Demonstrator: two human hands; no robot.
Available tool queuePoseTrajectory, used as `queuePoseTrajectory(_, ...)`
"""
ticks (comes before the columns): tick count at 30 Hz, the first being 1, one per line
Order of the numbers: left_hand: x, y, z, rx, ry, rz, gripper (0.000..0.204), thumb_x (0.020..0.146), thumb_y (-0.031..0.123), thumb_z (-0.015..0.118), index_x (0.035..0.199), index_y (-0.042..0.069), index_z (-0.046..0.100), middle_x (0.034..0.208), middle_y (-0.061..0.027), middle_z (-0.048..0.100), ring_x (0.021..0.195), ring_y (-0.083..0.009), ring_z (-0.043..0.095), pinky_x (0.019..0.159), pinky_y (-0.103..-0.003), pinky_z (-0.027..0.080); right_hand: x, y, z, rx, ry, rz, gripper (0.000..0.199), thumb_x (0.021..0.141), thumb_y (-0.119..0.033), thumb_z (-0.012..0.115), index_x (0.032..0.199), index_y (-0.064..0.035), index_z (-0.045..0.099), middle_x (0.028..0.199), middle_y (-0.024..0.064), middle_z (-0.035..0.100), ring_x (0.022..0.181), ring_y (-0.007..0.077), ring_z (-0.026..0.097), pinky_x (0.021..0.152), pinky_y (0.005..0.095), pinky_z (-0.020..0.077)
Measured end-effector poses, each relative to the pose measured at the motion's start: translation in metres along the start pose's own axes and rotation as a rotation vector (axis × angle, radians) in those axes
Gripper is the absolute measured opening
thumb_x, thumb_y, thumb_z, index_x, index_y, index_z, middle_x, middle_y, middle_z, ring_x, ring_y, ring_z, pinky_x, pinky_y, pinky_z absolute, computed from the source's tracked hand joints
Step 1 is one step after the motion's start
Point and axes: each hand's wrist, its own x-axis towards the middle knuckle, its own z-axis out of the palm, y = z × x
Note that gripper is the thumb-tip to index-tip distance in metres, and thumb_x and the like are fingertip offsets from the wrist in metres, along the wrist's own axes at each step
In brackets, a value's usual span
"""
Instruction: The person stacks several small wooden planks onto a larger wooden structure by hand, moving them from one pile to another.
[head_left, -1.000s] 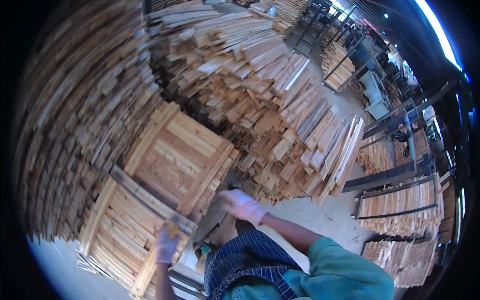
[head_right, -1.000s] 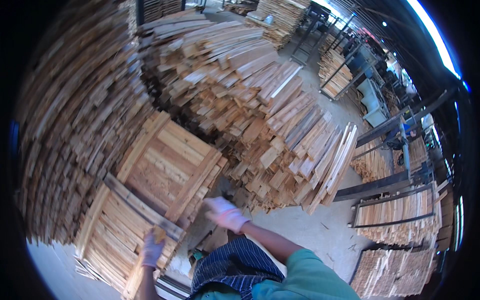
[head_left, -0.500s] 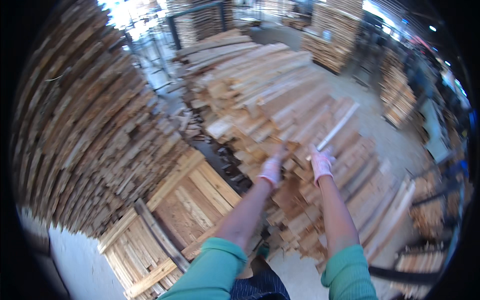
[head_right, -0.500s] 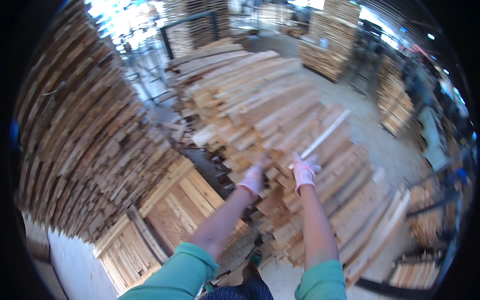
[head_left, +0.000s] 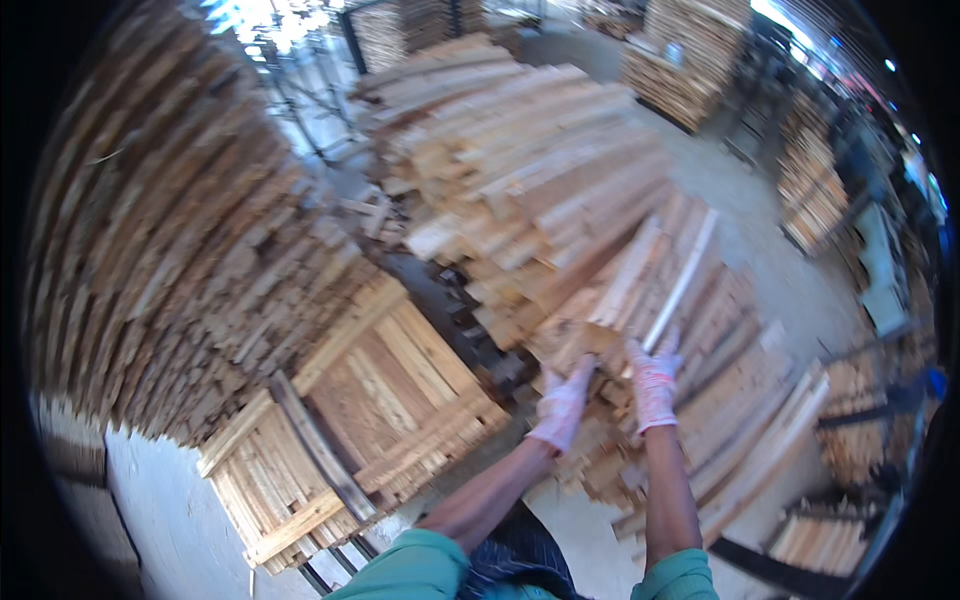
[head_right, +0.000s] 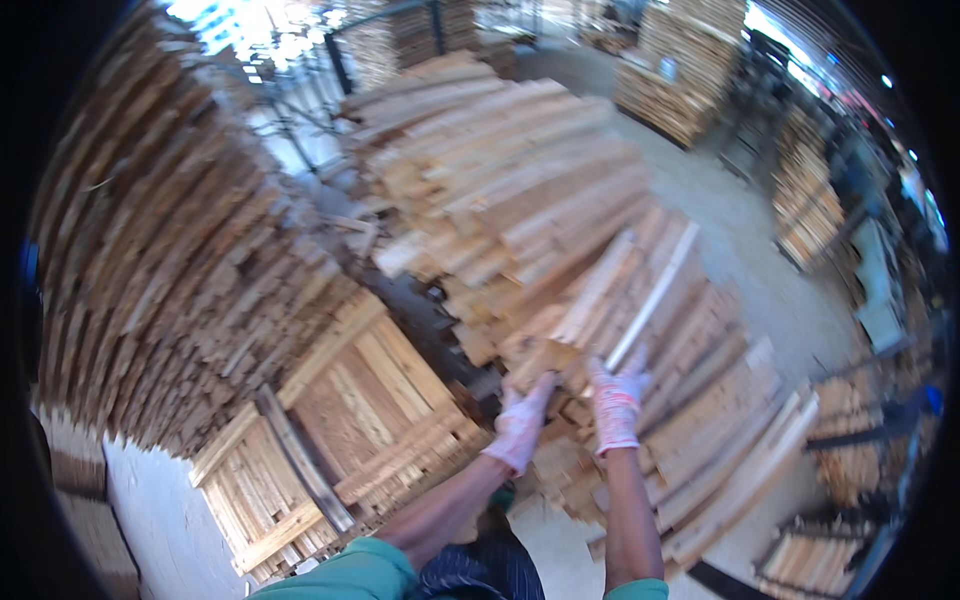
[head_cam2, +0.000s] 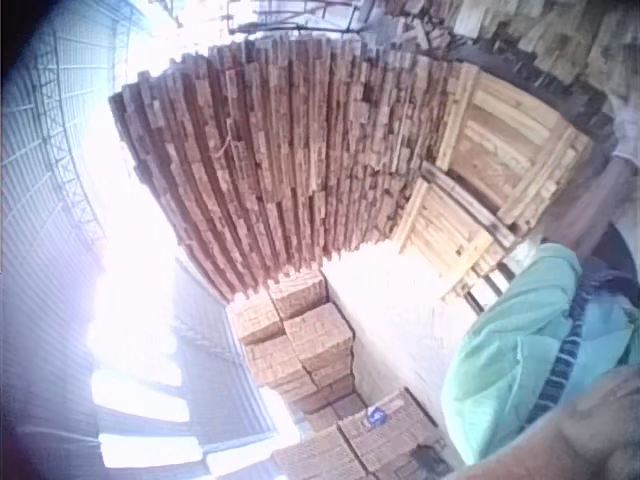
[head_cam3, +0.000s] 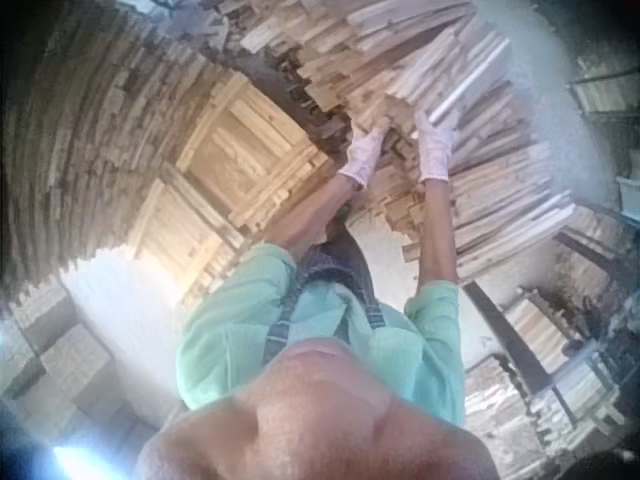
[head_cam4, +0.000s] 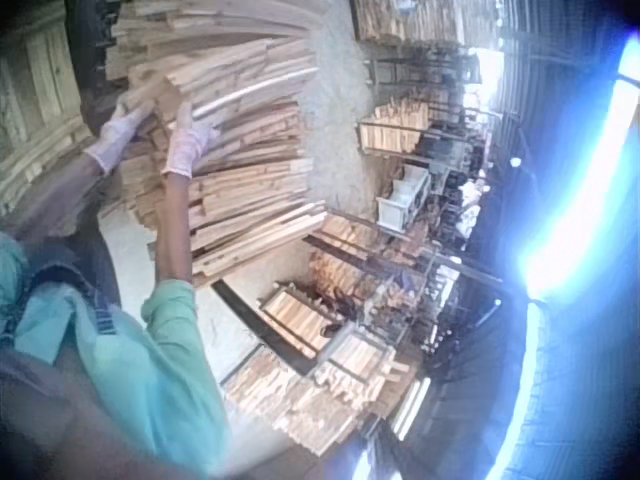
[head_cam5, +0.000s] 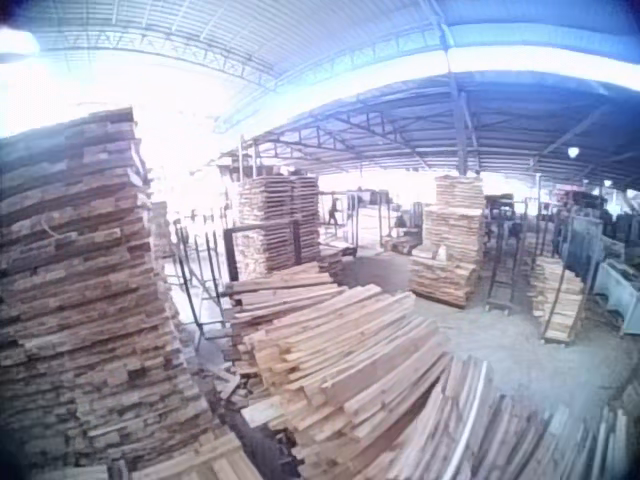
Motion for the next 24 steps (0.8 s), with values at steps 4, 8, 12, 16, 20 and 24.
queuePoseTrajectory(4,-0.090,-0.051,-0.038,-0.191,-0.002,-0.237,0.073,0.091,0.032,0.076,0.146,0.015,0.031,0.127,-0.0069,0.061,0.115,-0.0243,0.060,0.091,-0.043,0.052,-0.089,0.022,-0.046,0.075,-0.134,0.036,0.094,0.090,-0.042,0.071,0.161,-0.0076,0.019,0.159,0.0304,0.021,0.146,0.0410,0.029,0.118,0.0417,0.0307)
queuePoseTrajectory(8,-0.089,-0.088,-0.091,-0.551,-0.256,-0.500,0.064,0.089,0.036,0.076,0.145,0.018,0.050,0.140,-0.0060,0.056,0.129,-0.0270,0.052,0.107,-0.055,0.042,-0.101,0.068,-0.048,0.361,-0.095,0.039,0.082,0.098,-0.044,0.062,0.159,-0.0030,0.024,0.161,0.0233,0.026,0.149,0.0354,0.027,0.121,0.0404,0.0254)
queuePoseTrajectory(12,-0.084,-0.072,-0.103,-0.607,-0.409,-0.558,0.067,0.085,0.043,0.078,0.141,0.018,0.051,0.143,-0.0102,0.052,0.135,-0.0317,0.045,0.112,-0.064,0.032,-0.077,0.098,-0.023,0.179,0.017,0.181,0.088,0.097,-0.051,0.062,0.157,0.0019,0.025,0.157,0.0226,0.035,0.145,0.0321,0.034,0.120,0.0376,0.0255)
queuePoseTrajectory(16,-0.070,-0.064,-0.172,-0.513,-0.392,-0.638,0.092,0.077,0.060,0.079,0.151,0.027,0.035,0.152,-0.0182,0.040,0.137,-0.0445,0.040,0.112,-0.072,0.027,-0.080,0.111,-0.027,0.451,-0.089,0.223,0.093,0.093,-0.054,0.065,0.153,0.0086,0.030,0.156,0.0250,0.038,0.143,0.0311,0.039,0.118,0.0372,0.0286)
queuePoseTrajectory(20,0.022,-0.037,-0.226,-0.051,-0.265,-0.288,0.106,0.091,0.080,0.044,0.157,0.001,0.023,0.158,-0.0262,0.030,0.140,-0.0388,0.040,0.115,-0.053,0.033,-0.071,0.088,-0.046,0.081,-0.150,0.205,0.088,0.095,-0.054,0.063,0.149,0.0096,0.036,0.154,0.0292,0.038,0.142,0.0371,0.040,0.116,0.0400,0.0333)
queuePoseTrajectory(24,0.086,-0.003,-0.117,0.162,-0.554,-0.329,0.101,0.093,0.073,0.052,0.158,0.002,0.023,0.153,-0.0175,0.042,0.136,-0.0291,0.046,0.114,-0.039,0.037,-0.077,0.107,-0.025,-0.266,-0.064,-0.026,0.093,0.094,-0.064,0.055,0.148,0.0087,0.038,0.147,0.0340,0.041,0.138,0.0447,0.041,0.115,0.0426,0.0349)
